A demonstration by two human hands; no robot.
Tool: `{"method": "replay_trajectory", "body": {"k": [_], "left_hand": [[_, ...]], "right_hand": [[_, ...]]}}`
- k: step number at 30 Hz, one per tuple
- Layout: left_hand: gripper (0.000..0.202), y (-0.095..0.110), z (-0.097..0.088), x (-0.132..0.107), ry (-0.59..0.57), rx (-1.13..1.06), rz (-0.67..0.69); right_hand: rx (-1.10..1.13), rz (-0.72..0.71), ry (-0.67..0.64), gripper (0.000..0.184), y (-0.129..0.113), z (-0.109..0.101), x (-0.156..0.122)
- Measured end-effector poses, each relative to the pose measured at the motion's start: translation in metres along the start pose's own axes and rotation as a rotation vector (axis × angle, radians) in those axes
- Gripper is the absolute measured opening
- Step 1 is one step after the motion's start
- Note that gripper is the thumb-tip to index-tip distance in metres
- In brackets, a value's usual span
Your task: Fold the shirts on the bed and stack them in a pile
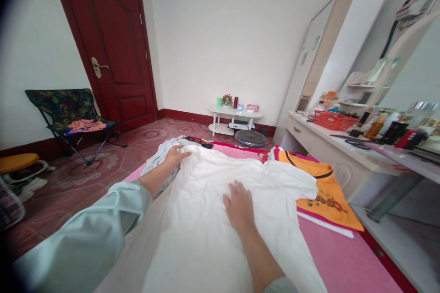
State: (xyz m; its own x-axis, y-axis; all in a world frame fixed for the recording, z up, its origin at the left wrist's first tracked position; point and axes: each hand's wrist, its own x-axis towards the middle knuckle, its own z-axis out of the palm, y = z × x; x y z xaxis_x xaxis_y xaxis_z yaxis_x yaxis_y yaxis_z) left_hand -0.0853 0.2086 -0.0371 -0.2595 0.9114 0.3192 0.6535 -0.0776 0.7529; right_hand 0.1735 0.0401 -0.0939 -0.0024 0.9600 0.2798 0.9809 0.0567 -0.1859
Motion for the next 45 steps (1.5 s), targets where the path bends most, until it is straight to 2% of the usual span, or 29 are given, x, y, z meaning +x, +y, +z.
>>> {"method": "replay_trajectory", "body": {"k": [4,7,10,13,16,19,21,24,26,29,32,39,45], "left_hand": [[0.053,0.005,-0.012,0.000,0.038,0.044,0.102],[0.056,0.008,-0.023,-0.007,0.069,0.118,0.275],[0.050,-0.001,-0.032,-0.014,0.004,0.479,0.423],[0.039,-0.012,-0.037,-0.015,-0.086,0.724,0.406],[0.031,-0.009,-0.044,-0.007,0.003,0.808,0.412],[0.029,0.010,-0.046,0.009,0.152,0.858,0.457],[0.032,0.024,-0.041,0.020,0.118,0.814,0.443],[0.037,0.038,-0.020,0.029,-0.087,0.752,0.397],[0.042,0.039,-0.002,0.029,-0.189,0.744,0.389],[0.054,0.034,0.022,0.026,-0.271,0.750,0.392],[0.056,0.029,0.036,0.024,-0.316,0.760,0.414],[0.064,0.025,0.051,0.027,-0.442,0.770,0.497],[0.062,0.026,0.062,0.028,-0.445,0.763,0.484]], "right_hand": [[-0.007,-0.003,0.002,0.048,0.000,0.000,0.000],[-0.002,-0.003,0.007,0.047,-0.001,0.000,0.000],[0.006,0.000,0.006,0.047,-0.001,0.000,-0.001],[0.015,0.003,0.006,0.046,-0.001,0.000,-0.001],[0.024,0.010,0.005,0.046,-0.001,-0.001,0.000],[0.037,0.013,0.007,0.046,-0.002,-0.002,0.000],[0.047,0.015,0.005,0.045,-0.003,-0.002,0.000],[0.060,0.020,-0.004,0.045,-0.003,-0.003,0.000],[0.069,0.020,-0.003,0.045,-0.002,-0.003,0.000],[0.078,0.013,0.007,0.044,-0.001,-0.002,0.000],[0.081,0.010,0.008,0.044,-0.001,-0.002,0.000],[0.073,0.011,0.012,0.044,-0.001,-0.002,0.001],[0.074,0.018,0.003,0.044,-0.001,-0.002,0.000]]}}
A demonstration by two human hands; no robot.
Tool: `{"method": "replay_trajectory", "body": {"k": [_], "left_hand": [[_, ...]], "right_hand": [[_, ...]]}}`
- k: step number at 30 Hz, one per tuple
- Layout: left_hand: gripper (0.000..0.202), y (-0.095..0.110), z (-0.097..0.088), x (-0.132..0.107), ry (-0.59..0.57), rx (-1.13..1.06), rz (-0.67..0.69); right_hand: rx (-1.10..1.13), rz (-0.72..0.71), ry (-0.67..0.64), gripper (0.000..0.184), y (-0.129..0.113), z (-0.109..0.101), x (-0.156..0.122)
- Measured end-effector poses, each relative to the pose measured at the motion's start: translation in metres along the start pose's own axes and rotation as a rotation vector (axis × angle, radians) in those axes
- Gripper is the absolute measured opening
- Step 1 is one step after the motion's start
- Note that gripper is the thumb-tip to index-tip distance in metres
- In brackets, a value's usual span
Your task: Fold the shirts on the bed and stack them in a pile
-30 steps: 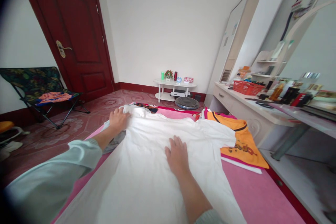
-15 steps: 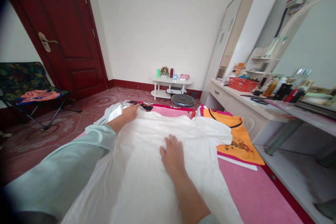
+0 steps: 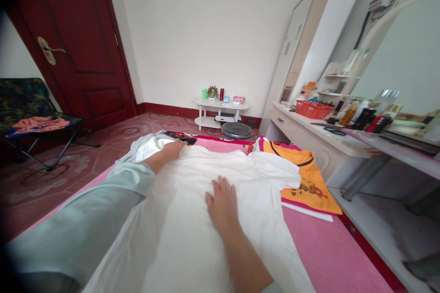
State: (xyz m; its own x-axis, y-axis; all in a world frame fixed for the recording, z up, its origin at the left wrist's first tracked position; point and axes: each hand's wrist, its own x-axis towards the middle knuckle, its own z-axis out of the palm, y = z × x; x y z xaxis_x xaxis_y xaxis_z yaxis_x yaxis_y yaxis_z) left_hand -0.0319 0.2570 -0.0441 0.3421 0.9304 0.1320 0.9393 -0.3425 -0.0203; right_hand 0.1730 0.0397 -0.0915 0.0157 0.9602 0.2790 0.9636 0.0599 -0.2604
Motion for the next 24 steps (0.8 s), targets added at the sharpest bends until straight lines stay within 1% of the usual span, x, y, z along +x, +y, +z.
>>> {"method": "replay_trajectory", "body": {"k": [5,7,9,12,13,15,17,19,20,22,24], "left_hand": [[0.038,0.003,0.004,0.001,0.066,-0.029,-0.007],[0.038,0.005,0.007,0.001,0.116,-0.042,-0.028],[0.043,0.008,0.011,0.001,0.164,-0.052,-0.037],[0.052,0.018,0.016,-0.002,0.200,-0.065,-0.027],[0.052,0.024,0.016,-0.003,0.209,-0.092,-0.013],[0.044,0.038,0.017,-0.008,0.216,-0.182,0.046],[0.037,0.055,0.018,-0.015,0.190,-0.271,0.150],[0.036,0.072,0.021,-0.022,0.120,-0.310,0.263],[0.038,0.080,0.023,-0.025,0.085,-0.315,0.299],[0.045,0.092,0.028,-0.030,0.030,-0.320,0.320],[0.050,0.101,0.032,-0.031,0.006,-0.313,0.273]], "right_hand": [[0.011,-0.003,0.004,0.044,0.001,0.001,0.000],[0.015,-0.003,0.007,0.044,0.001,0.002,-0.001],[0.019,-0.006,0.009,0.044,0.001,0.001,-0.001],[0.022,-0.003,0.008,0.044,0.001,0.001,0.000],[0.022,-0.001,0.007,0.044,0.001,0.000,0.000],[0.020,0.001,0.005,0.044,0.000,0.000,0.000],[0.016,0.001,0.005,0.044,0.000,0.001,0.000],[0.010,-0.005,0.007,0.044,0.000,0.001,0.000],[0.008,-0.007,0.007,0.044,0.000,0.001,0.000],[0.006,-0.009,0.004,0.044,0.001,0.001,0.000],[0.012,-0.005,-0.004,0.044,0.002,0.002,0.001]]}}
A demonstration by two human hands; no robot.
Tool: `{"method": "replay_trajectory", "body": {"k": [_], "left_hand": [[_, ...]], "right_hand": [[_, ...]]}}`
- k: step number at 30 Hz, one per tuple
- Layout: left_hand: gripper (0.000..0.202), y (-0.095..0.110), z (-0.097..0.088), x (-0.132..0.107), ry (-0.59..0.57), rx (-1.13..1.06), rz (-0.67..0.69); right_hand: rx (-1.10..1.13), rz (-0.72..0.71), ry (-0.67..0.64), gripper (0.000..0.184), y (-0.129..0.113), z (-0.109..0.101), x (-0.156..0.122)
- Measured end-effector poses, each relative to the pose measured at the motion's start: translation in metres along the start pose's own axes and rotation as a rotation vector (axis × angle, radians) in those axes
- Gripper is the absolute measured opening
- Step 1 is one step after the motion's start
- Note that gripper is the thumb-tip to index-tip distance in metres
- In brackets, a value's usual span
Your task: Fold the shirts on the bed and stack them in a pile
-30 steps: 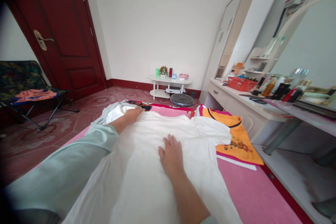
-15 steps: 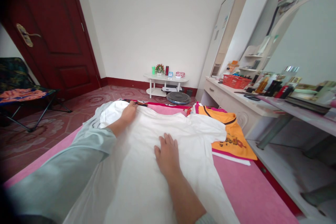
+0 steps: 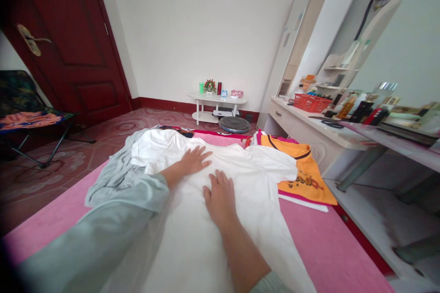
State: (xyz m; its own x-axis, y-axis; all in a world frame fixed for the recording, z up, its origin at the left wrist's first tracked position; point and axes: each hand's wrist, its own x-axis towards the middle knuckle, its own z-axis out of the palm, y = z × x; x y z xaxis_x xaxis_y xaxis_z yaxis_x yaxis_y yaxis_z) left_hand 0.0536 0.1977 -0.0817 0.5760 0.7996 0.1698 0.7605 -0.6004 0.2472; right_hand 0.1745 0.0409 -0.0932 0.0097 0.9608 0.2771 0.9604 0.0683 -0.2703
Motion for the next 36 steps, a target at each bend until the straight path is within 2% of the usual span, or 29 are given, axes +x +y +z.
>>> {"method": "replay_trajectory", "body": {"k": [4,7,9,13,18,21,24,29,33,36], "left_hand": [[0.053,0.016,0.005,-0.004,-0.010,0.024,-0.094],[0.052,0.025,0.003,-0.029,-0.034,0.028,-0.052],[0.051,0.025,-0.001,-0.059,-0.061,0.027,0.017],[0.052,0.013,-0.018,-0.134,-0.072,0.046,0.186],[0.052,0.004,-0.050,-0.222,-0.012,0.082,0.221],[0.047,-0.002,-0.068,-0.264,0.059,0.103,0.110],[0.037,-0.013,-0.083,-0.298,0.114,0.138,-0.067],[0.030,-0.018,-0.098,-0.334,0.078,0.149,-0.304],[0.041,-0.009,-0.106,-0.344,0.035,0.171,-0.459],[0.051,-0.005,-0.112,-0.348,-0.038,0.182,-0.516]], "right_hand": [[0.031,-0.002,0.000,0.044,0.003,0.000,0.001],[0.048,-0.007,0.014,0.045,0.005,0.000,0.000],[0.052,-0.013,0.028,0.044,0.005,0.000,0.000],[0.032,-0.019,0.030,0.044,0.004,-0.001,-0.001],[-0.098,0.011,0.080,0.052,-0.006,-0.006,-0.006],[-0.167,0.002,0.103,0.054,-0.013,-0.007,-0.013],[-0.199,-0.022,-0.002,0.054,-0.016,-0.005,-0.022],[-0.233,-0.051,-0.131,0.059,-0.023,-0.010,-0.047],[-0.180,-0.169,-0.282,0.060,-0.021,-0.038,-0.087],[-0.051,-0.293,-0.394,0.059,-0.003,-0.070,-0.125]]}}
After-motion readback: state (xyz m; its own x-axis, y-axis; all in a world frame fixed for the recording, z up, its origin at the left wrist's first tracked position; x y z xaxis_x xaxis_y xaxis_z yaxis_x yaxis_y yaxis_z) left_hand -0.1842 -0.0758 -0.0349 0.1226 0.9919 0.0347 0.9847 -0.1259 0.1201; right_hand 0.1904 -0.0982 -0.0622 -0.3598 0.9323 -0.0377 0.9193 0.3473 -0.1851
